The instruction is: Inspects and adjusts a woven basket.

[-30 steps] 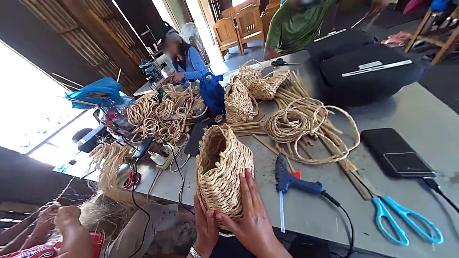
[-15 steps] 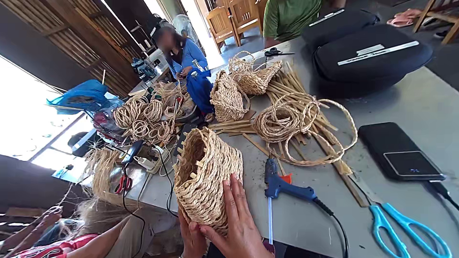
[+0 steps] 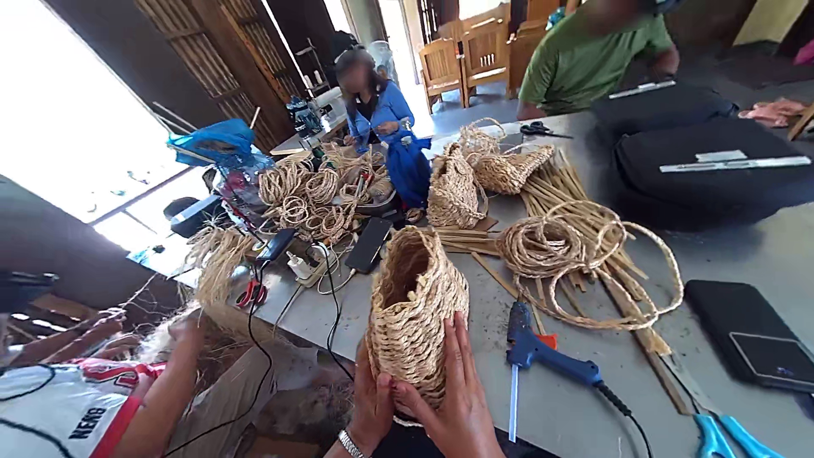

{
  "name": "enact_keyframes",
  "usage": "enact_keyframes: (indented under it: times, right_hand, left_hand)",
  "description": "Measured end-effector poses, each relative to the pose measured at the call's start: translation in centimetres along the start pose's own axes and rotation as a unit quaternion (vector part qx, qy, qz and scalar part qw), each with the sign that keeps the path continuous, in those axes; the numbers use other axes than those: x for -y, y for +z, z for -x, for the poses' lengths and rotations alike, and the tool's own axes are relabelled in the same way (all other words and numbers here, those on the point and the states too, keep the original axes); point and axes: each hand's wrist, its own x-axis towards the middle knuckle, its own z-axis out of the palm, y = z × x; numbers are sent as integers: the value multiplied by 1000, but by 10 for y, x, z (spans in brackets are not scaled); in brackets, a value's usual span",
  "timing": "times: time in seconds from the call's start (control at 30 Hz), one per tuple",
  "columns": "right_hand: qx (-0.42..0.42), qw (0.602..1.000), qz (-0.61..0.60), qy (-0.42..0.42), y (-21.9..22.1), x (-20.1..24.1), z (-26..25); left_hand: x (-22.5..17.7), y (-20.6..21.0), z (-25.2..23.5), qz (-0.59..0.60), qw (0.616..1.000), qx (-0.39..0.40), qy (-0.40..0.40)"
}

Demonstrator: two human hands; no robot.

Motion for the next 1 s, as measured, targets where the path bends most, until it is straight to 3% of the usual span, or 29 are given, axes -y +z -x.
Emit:
enact_keyframes:
  times: [0.47, 0.7, 0.77, 0.83, 0.9, 1.0]
  right_hand:
    - [8, 999, 44, 6, 3, 11, 1]
    - [-10, 995, 93, 44, 8, 29, -4]
    - [-5, 992, 116, 42, 2, 46, -8]
    - [-4, 993, 112, 25, -12, 67, -12]
    - [-8, 997, 72, -11, -38, 94, -24]
    - [-9, 990, 10, -138, -91, 144, -58]
  left_hand:
    - [-6, -7, -10, -27, 999, -6, 33]
    - [-27, -28, -34, -12, 990, 111, -87]
    - [-34, -40, -44, -1, 989, 118, -84]
    - [-48, -63, -57, 20, 996, 79, -41]
    - [-71, -101, -76, 44, 998, -9, 52]
    - [-122, -183, -98, 27, 963, -156, 216]
